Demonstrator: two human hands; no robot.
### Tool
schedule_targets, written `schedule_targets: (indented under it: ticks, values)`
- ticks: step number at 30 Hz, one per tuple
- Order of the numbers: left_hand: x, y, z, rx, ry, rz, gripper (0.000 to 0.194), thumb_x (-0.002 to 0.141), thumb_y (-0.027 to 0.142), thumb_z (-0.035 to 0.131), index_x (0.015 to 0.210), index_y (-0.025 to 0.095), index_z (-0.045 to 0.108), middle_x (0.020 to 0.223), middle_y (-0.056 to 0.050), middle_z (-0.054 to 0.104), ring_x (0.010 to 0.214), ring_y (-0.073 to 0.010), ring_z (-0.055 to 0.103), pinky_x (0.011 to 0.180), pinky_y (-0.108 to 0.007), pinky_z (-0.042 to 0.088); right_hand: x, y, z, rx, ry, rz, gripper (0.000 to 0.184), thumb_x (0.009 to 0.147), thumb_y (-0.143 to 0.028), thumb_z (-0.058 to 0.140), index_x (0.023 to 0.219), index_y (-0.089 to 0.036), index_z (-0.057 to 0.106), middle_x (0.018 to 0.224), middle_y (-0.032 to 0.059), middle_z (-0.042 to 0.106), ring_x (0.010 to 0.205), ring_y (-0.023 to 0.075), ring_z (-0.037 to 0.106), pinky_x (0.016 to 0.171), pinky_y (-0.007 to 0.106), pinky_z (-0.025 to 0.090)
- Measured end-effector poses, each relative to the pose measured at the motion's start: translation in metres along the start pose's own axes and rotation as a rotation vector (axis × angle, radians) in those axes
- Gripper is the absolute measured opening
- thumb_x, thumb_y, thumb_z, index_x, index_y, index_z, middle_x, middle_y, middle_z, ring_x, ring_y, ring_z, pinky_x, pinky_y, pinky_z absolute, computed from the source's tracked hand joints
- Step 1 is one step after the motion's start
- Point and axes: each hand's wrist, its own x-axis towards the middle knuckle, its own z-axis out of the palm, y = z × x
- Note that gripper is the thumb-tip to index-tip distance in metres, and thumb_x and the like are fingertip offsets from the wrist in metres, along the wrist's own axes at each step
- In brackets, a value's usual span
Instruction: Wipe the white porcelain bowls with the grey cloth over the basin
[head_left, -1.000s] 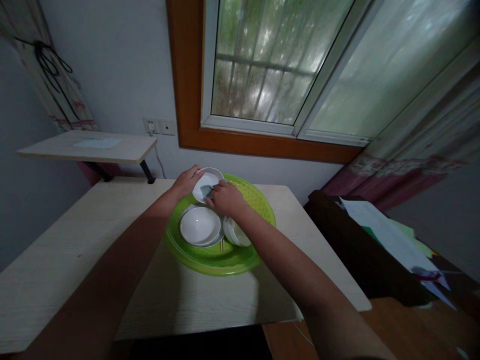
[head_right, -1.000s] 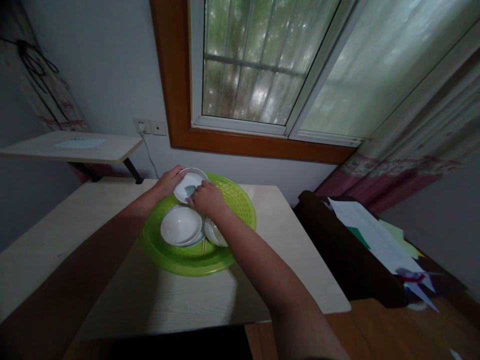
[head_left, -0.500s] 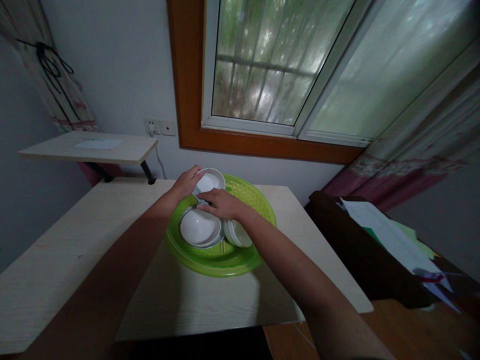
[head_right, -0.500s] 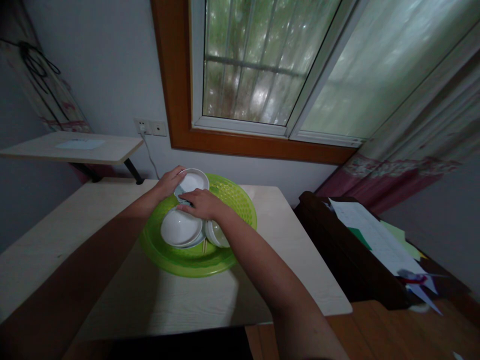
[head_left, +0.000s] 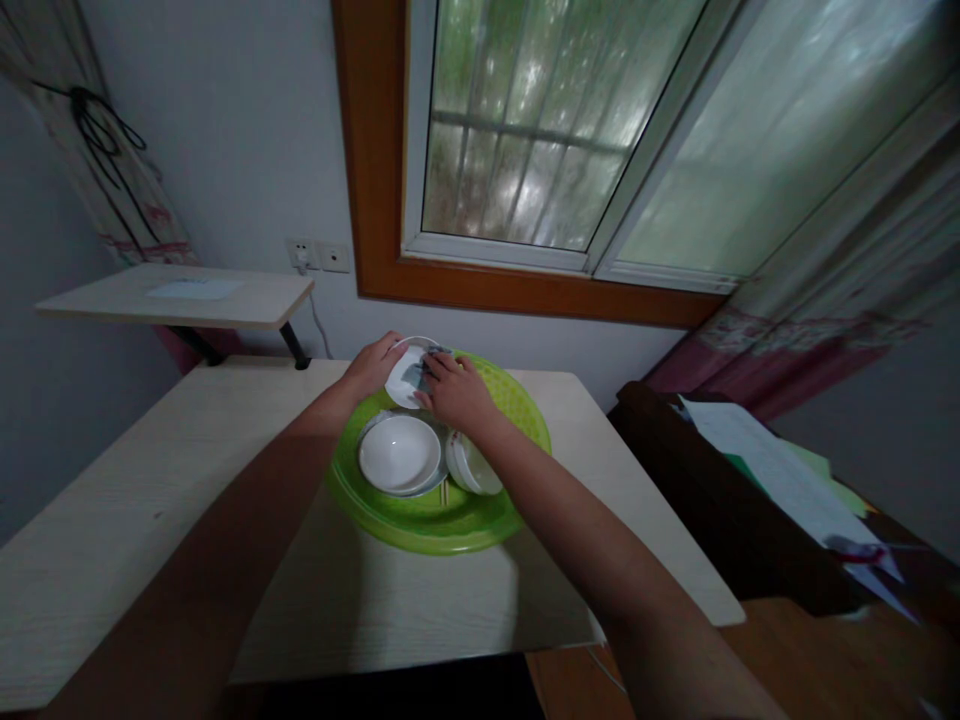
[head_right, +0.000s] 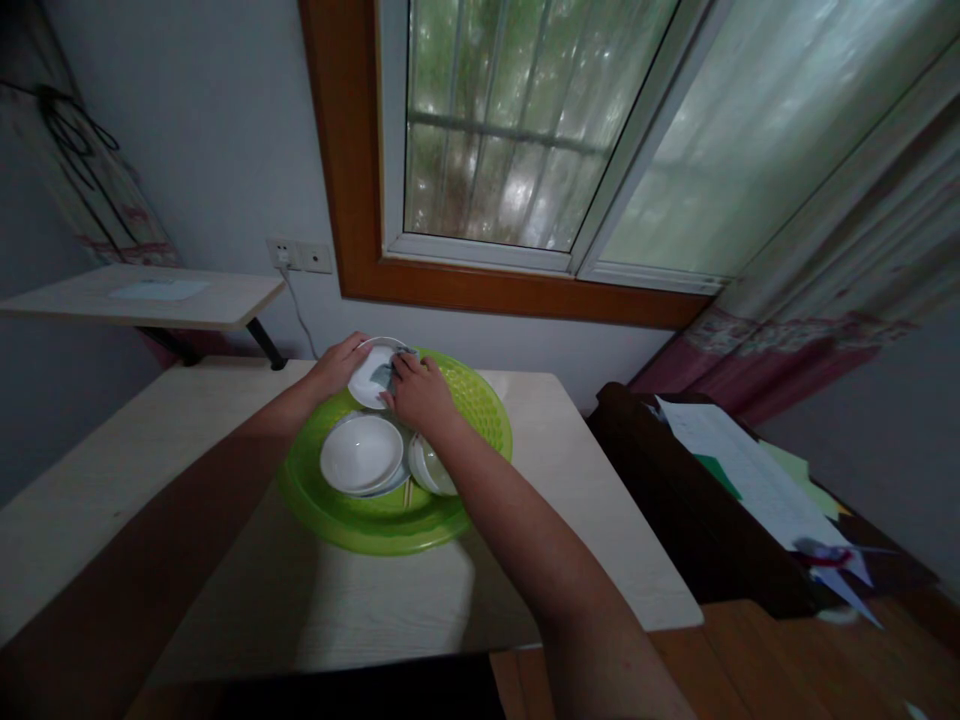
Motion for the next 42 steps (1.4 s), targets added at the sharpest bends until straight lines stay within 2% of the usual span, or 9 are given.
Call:
schedule_targets:
  ticks: [6,11,16,24,26,30,34,37,42]
  values:
    - [0.000,0.000,0.000,0.042,0.034,-0.004,0.043,0.096,0.054,0.038,0.112,0.022,0.063,0.107,-0.007,0.071,0.099,-0.0226,0.062,0.091,-0.035,0.047,0.001,-0.004,0.000,0.059,-0.100,-0.019,0.049,0.102,-0.055,0.047,0.117,-0.017,0.074,0.129,0.0147,0.069,0.123,0.0314,0.056,0.101,0.045,0.043]
    - [0.000,0.001,0.000,0.028,0.042,-0.008,0.042,0.095,0.053,0.038,0.110,0.022,0.063,0.106,-0.006,0.070,0.098,-0.0221,0.060,0.092,-0.034,0.046,0.005,-0.004,0.001,0.189,-0.190,-0.136,0.051,0.097,-0.057,0.060,0.130,-0.019,0.068,0.123,0.0126,0.072,0.114,0.0285,0.063,0.096,0.038,0.044]
    - [-0.001,0.002,-0.001,-0.033,0.059,-0.017,0.045,0.095,0.056,0.037,0.109,0.023,0.063,0.103,-0.005,0.069,0.096,-0.0224,0.060,0.091,-0.035,0.046,0.008,-0.003,0.004,0.215,-0.149,-0.186,0.049,0.092,-0.041,0.071,0.136,-0.021,0.062,0.125,0.0122,0.070,0.112,0.0265,0.064,0.092,0.035,0.045]
    - [0.003,-0.003,0.003,-0.298,0.000,-0.036,0.051,0.087,0.056,0.045,0.120,0.021,0.062,0.118,-0.008,0.068,0.106,-0.0236,0.061,0.094,-0.035,0.047,0.010,-0.005,-0.006,0.177,-0.122,-0.187,0.030,0.095,-0.030,0.068,0.123,-0.020,0.068,0.113,0.0106,0.071,0.108,0.0261,0.063,0.088,0.034,0.042]
    - [0.006,-0.007,0.003,-0.356,-0.015,-0.057,0.048,0.082,0.051,0.048,0.117,0.021,0.060,0.114,-0.008,0.067,0.103,-0.0240,0.061,0.090,-0.036,0.048,0.009,-0.003,-0.008,0.158,-0.116,-0.190,0.023,0.097,-0.027,0.064,0.118,-0.020,0.070,0.110,0.0104,0.071,0.107,0.0257,0.063,0.088,0.034,0.041]
    - [0.008,-0.013,0.002,-0.448,-0.043,-0.098,0.038,0.075,0.043,0.052,0.106,0.021,0.052,0.091,-0.003,0.060,0.082,-0.0201,0.056,0.073,-0.033,0.047,0.005,0.003,-0.010,0.110,-0.088,-0.208,0.018,0.100,-0.021,0.057,0.111,-0.019,0.072,0.108,0.0098,0.071,0.106,0.0252,0.061,0.087,0.035,0.038]
    - [0.005,-0.011,0.000,-0.553,-0.033,-0.137,0.032,0.080,0.047,0.052,0.099,0.023,0.046,0.081,0.000,0.051,0.069,-0.0161,0.049,0.065,-0.031,0.043,0.002,0.008,-0.012,0.087,-0.069,-0.239,0.018,0.101,-0.021,0.056,0.110,-0.018,0.072,0.108,0.0105,0.071,0.110,0.0256,0.058,0.089,0.036,0.036]
    - [0.001,-0.003,-0.002,-0.589,-0.043,-0.145,0.035,0.086,0.053,0.049,0.102,0.023,0.046,0.082,-0.002,0.054,0.068,-0.0163,0.050,0.064,-0.032,0.044,0.001,0.012,-0.015,0.073,-0.075,-0.220,0.018,0.102,-0.021,0.056,0.108,-0.017,0.073,0.109,0.0118,0.071,0.113,0.0257,0.057,0.090,0.037,0.034]
    - [-0.003,0.009,-0.006,-0.585,-0.088,-0.110,0.040,0.083,0.054,0.052,0.107,0.022,0.053,0.091,-0.006,0.061,0.078,-0.0206,0.058,0.068,-0.034,0.048,0.000,0.018,-0.019,0.080,-0.052,-0.164,0.017,0.102,-0.019,0.056,0.107,-0.017,0.072,0.113,0.0128,0.070,0.118,0.0263,0.056,0.092,0.037,0.034]
